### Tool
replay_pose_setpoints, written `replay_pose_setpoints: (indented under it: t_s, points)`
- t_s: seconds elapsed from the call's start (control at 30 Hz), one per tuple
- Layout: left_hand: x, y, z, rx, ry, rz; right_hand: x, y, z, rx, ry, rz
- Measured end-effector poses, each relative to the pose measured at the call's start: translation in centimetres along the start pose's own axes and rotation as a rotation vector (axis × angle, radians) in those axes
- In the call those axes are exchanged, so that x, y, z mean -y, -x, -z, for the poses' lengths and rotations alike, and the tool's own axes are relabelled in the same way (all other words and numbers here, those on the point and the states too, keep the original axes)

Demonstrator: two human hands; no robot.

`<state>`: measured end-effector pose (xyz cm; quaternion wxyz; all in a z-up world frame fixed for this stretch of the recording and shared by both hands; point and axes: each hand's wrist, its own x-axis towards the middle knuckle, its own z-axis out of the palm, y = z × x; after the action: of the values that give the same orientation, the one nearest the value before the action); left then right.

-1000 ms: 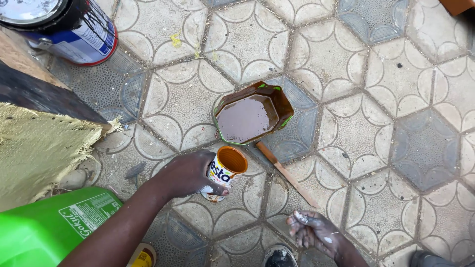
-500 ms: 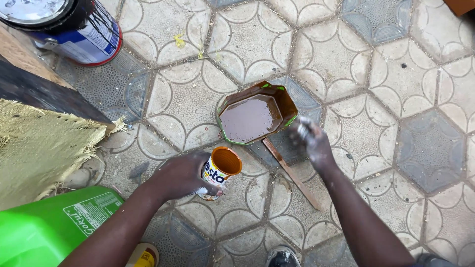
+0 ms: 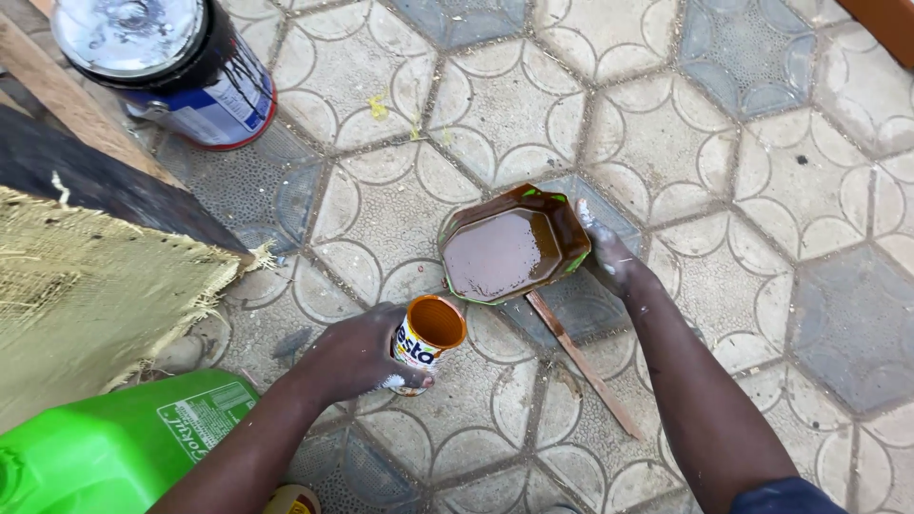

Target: Mixing wood stain in a container and pouring it into a smaller cup for use.

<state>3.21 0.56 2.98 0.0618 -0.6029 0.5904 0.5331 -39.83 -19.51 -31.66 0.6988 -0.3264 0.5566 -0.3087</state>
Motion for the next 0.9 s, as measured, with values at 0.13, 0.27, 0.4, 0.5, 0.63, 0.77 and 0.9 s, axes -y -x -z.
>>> replay_pose_setpoints:
  t_s: [0.13,0.27,0.4,0.5,0.63,0.77,0.9]
  points:
    - [0.4,0.2,0.0,-0.019,-0.009,-0.004,7.4,7.8,-7.7,0.073,-0.067,0.012]
    - [0.7,0.3,0.2,-0.03,0.036,0.003,7.8,8.3,-8.1,0.064,-0.093,-0.072]
    - [2.1,0.0,-0.1,-0.045,0.033,-0.014,5.8,7.7,-7.8,0.048,-0.198,-0.099]
    - [2.2,0.3,0.0,-0.085,0.038,-0.023,8.2,10.8,-10.5,0.03,-0.224,-0.096]
    - [2.7,0.3,-0.1,-0.136,0.018,-0.058,8.2,13.5,-10.1,-0.02,-0.337,0.018]
    - [2.9,-0.3,-0.4,-0.222,-0.012,-0.078,11.7,16.6,-10.6,-0.018,-0.435,0.174]
    - [2.0,-0.5,-0.5,-0.308,-0.014,-0.115,15.4,19.2,-10.5,-0.011,-0.44,0.284]
